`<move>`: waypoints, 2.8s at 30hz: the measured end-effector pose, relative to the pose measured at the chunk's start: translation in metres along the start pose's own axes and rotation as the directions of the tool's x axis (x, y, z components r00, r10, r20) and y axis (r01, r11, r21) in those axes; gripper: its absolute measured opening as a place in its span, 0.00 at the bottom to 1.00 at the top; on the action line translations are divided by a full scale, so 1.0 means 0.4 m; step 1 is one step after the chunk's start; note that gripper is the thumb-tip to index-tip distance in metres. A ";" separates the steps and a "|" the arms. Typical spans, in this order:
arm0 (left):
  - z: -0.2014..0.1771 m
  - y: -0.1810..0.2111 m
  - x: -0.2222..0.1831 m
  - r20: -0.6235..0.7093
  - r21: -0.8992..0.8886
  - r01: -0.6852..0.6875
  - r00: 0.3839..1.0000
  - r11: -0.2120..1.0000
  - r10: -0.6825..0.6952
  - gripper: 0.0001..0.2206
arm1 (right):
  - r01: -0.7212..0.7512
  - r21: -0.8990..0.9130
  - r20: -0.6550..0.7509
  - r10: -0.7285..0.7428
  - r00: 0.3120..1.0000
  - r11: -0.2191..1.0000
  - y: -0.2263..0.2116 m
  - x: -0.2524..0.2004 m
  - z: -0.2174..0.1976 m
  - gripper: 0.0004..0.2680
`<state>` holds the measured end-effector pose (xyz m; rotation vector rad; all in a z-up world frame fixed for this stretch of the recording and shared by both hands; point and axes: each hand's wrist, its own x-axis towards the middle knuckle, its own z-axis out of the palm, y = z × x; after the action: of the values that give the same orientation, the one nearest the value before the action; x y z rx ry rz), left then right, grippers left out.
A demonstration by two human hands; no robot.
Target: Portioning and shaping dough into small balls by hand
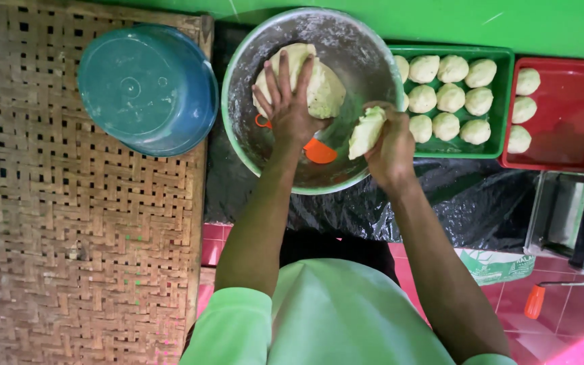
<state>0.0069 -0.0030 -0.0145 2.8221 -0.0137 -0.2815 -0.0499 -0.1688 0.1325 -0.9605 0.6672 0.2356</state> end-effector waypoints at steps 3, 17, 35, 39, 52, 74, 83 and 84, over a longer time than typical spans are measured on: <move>-0.008 0.000 0.001 0.030 -0.007 0.000 1.000 1.000 0.000 0.70 | 0.030 -0.051 0.082 -0.026 0.996 0.998 -0.028 -0.046 0.031 0.11; 0.004 0.000 -0.003 -0.008 -0.041 0.009 1.000 0.999 -0.009 0.67 | -0.007 0.352 0.061 -0.015 0.998 0.936 -0.004 -0.016 0.000 0.08; 0.015 -0.003 0.007 0.014 0.001 -0.009 1.000 1.000 0.009 0.71 | -0.034 -0.046 -0.243 0.022 0.970 0.998 -0.056 -0.048 0.054 0.11; -0.009 0.003 -0.004 -0.011 -0.020 0.001 1.000 1.000 -0.001 0.70 | -0.012 -0.147 -0.015 0.010 1.000 0.989 -0.056 -0.053 0.025 0.13; 0.003 0.004 0.006 0.005 0.008 0.006 1.000 1.000 -0.007 0.69 | 0.004 0.132 0.036 -0.009 0.999 0.991 -0.029 -0.021 0.026 0.09; -0.009 0.003 -0.011 -0.013 -0.010 0.022 1.000 1.000 -0.022 0.55 | 0.159 -0.934 0.211 -0.134 0.968 -0.321 0.160 0.179 0.039 0.18; 0.011 0.002 -0.001 -0.007 0.032 0.025 1.000 0.999 -0.025 0.61 | 0.116 -0.884 0.201 -0.144 0.969 -0.454 0.136 0.185 0.077 0.13; 0.009 0.000 -0.004 -0.020 0.025 0.013 1.000 1.000 -0.012 0.60 | 0.039 -0.908 0.082 -0.087 0.993 -0.417 0.123 0.182 0.091 0.14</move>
<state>0.0046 -0.0041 -0.0175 2.8505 0.0051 -0.2579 -0.0009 -0.1184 0.0685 -2.8873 0.1865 0.8099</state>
